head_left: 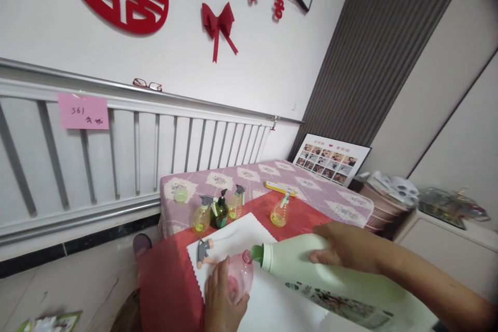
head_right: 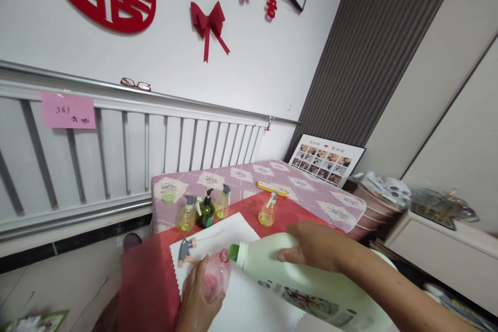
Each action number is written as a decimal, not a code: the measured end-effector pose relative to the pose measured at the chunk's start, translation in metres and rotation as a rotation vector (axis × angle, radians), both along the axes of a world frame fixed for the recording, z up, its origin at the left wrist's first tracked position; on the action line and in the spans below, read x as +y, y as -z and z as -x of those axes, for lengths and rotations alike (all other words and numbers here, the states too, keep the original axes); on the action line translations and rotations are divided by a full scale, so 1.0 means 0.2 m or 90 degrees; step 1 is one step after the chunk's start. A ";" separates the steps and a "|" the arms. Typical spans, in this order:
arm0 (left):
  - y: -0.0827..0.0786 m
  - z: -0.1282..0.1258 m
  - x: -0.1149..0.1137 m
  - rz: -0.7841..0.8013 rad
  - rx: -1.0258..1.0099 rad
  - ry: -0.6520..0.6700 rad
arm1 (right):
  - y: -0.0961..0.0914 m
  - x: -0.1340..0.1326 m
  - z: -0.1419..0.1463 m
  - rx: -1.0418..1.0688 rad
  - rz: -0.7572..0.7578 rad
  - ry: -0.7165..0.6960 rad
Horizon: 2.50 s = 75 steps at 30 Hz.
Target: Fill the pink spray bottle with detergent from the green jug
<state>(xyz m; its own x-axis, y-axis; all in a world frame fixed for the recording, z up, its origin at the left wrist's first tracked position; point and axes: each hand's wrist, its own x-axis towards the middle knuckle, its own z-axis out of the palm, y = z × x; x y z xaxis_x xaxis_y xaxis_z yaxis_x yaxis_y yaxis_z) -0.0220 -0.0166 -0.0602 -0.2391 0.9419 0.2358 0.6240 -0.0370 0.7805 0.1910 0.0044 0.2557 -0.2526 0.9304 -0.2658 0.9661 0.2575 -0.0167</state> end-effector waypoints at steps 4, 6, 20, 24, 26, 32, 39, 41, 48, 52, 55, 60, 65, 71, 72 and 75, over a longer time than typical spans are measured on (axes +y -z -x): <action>0.01 0.00 0.01 0.022 0.004 0.004 | 0.01 0.00 0.00 0.006 -0.005 -0.003; 0.02 0.01 0.02 0.058 0.004 0.021 | 0.00 0.00 0.00 0.008 -0.002 0.001; 0.04 0.03 0.04 0.086 0.018 0.042 | -0.03 -0.01 0.04 -0.018 0.001 0.004; 0.06 0.03 0.04 0.091 0.014 0.046 | -0.04 -0.01 0.05 -0.013 0.003 -0.003; 0.07 0.03 0.04 0.090 0.015 0.049 | -0.04 -0.01 0.06 -0.027 0.004 0.002; 0.05 0.02 0.04 0.067 0.007 0.031 | -0.07 -0.03 0.11 -0.054 0.009 0.006; 0.05 0.02 0.04 0.082 0.009 0.039 | -0.09 -0.03 0.13 -0.069 0.009 0.006; 0.06 0.03 0.04 0.092 0.012 0.049 | -0.10 -0.03 0.14 -0.070 0.010 0.008; 0.08 0.02 0.05 0.066 0.025 0.036 | -0.10 -0.04 0.14 -0.065 0.017 0.007; 0.08 0.01 0.05 0.036 0.032 0.022 | -0.09 -0.04 0.13 -0.061 0.019 0.005; 0.05 0.00 0.03 0.008 0.038 0.005 | -0.10 -0.04 0.13 -0.060 0.022 0.006; 0.02 0.01 0.02 0.043 0.039 0.011 | -0.10 -0.04 0.14 -0.060 0.022 0.001; 0.01 0.01 0.02 0.046 0.032 0.009 | -0.10 -0.03 0.14 -0.063 0.024 0.006; 0.03 0.02 0.03 0.057 0.022 0.035 | -0.11 -0.04 0.15 -0.059 0.024 0.008; 0.04 0.02 0.03 0.053 0.020 0.032 | -0.11 -0.04 0.15 -0.057 0.025 0.009; 0.04 0.03 0.03 0.052 0.017 0.031 | -0.12 -0.05 0.16 -0.051 0.030 0.007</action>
